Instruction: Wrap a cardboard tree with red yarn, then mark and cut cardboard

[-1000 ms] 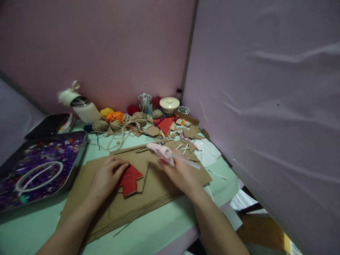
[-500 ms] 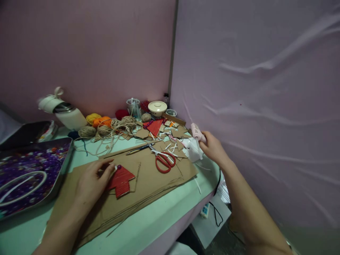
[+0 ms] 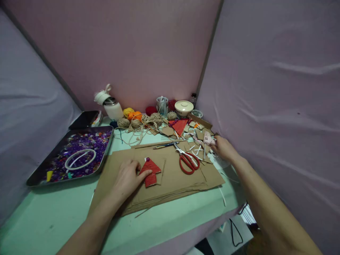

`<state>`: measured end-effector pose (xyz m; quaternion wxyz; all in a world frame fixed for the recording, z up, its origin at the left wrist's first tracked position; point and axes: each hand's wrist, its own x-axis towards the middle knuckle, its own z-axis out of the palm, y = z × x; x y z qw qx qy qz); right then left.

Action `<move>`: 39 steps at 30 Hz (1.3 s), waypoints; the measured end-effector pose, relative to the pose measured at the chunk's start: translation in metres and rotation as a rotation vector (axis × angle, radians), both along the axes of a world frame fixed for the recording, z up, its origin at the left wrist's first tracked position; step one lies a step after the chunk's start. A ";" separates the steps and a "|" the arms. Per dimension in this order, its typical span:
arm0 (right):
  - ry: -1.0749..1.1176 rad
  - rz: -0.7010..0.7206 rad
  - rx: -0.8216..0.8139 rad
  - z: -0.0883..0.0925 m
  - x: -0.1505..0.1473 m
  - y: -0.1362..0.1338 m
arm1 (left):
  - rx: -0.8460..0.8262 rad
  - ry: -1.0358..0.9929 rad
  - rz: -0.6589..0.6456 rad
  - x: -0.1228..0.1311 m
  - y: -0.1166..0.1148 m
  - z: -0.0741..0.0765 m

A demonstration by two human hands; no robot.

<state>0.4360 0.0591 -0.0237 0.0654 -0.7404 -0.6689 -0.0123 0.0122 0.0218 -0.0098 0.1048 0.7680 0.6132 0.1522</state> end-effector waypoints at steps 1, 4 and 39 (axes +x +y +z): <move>-0.016 -0.014 -0.007 0.001 0.000 -0.001 | -0.002 -0.008 0.002 0.000 0.000 -0.001; -0.085 -0.100 0.052 0.012 -0.011 -0.012 | 0.002 -0.038 0.005 -0.001 0.001 -0.002; 1.438 0.277 0.060 0.031 -0.240 -0.065 | -0.286 -1.061 -0.076 0.011 -0.019 0.009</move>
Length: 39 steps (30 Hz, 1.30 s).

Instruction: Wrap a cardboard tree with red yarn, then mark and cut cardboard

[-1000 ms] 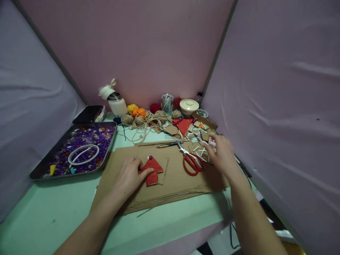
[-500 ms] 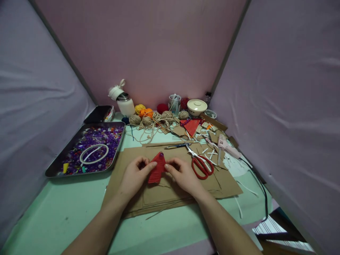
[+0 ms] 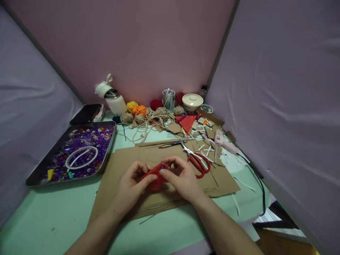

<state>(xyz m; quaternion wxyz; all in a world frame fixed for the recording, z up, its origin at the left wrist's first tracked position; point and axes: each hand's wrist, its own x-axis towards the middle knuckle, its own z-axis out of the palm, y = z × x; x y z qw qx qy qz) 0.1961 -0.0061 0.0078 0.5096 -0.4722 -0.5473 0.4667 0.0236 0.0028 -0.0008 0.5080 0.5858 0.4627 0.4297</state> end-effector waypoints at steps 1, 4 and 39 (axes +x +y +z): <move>0.007 0.004 -0.013 -0.001 0.000 0.000 | 0.014 0.022 0.006 0.000 0.000 0.000; 0.023 0.022 -0.045 -0.002 -0.001 -0.001 | 0.053 0.083 -0.040 -0.001 0.001 0.004; 0.049 0.093 -0.063 -0.007 -0.002 0.004 | -0.202 -0.246 0.084 0.000 0.007 0.006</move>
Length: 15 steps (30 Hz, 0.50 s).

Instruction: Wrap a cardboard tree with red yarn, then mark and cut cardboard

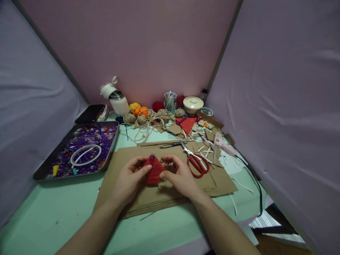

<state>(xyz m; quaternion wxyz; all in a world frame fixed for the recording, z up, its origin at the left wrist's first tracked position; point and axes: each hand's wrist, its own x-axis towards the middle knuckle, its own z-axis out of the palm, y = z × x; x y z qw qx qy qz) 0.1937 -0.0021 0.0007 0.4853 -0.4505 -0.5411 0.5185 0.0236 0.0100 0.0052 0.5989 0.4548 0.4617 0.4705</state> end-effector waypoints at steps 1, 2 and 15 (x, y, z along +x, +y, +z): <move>-0.014 -0.003 -0.008 -0.002 0.000 0.002 | -0.027 -0.066 0.038 0.000 0.002 -0.001; -0.026 -0.009 -0.017 -0.004 0.000 0.003 | -0.045 -0.127 0.069 0.000 0.003 -0.002; -0.126 -0.205 0.039 0.005 0.015 0.017 | 0.037 -0.066 0.044 -0.004 0.007 -0.006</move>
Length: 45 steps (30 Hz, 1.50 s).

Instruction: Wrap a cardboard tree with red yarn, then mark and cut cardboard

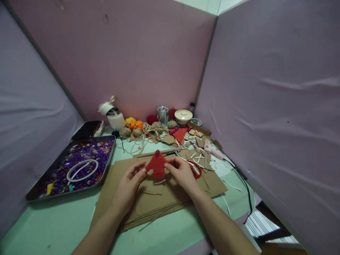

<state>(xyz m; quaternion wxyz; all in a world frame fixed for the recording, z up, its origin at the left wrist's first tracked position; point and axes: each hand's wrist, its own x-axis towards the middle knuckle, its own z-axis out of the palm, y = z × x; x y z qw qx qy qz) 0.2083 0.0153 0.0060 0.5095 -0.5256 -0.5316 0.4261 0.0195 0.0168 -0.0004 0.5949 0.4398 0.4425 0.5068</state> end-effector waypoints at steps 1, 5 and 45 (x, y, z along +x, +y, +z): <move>-0.017 -0.035 0.013 0.001 0.008 0.006 | -0.005 0.003 0.015 -0.001 0.001 0.000; -0.143 -0.250 0.033 0.002 0.050 0.045 | -0.041 0.002 0.035 -0.003 0.003 -0.002; -1.095 -0.305 -0.102 -0.027 0.218 -0.036 | 0.445 0.656 -0.582 0.097 -0.030 0.022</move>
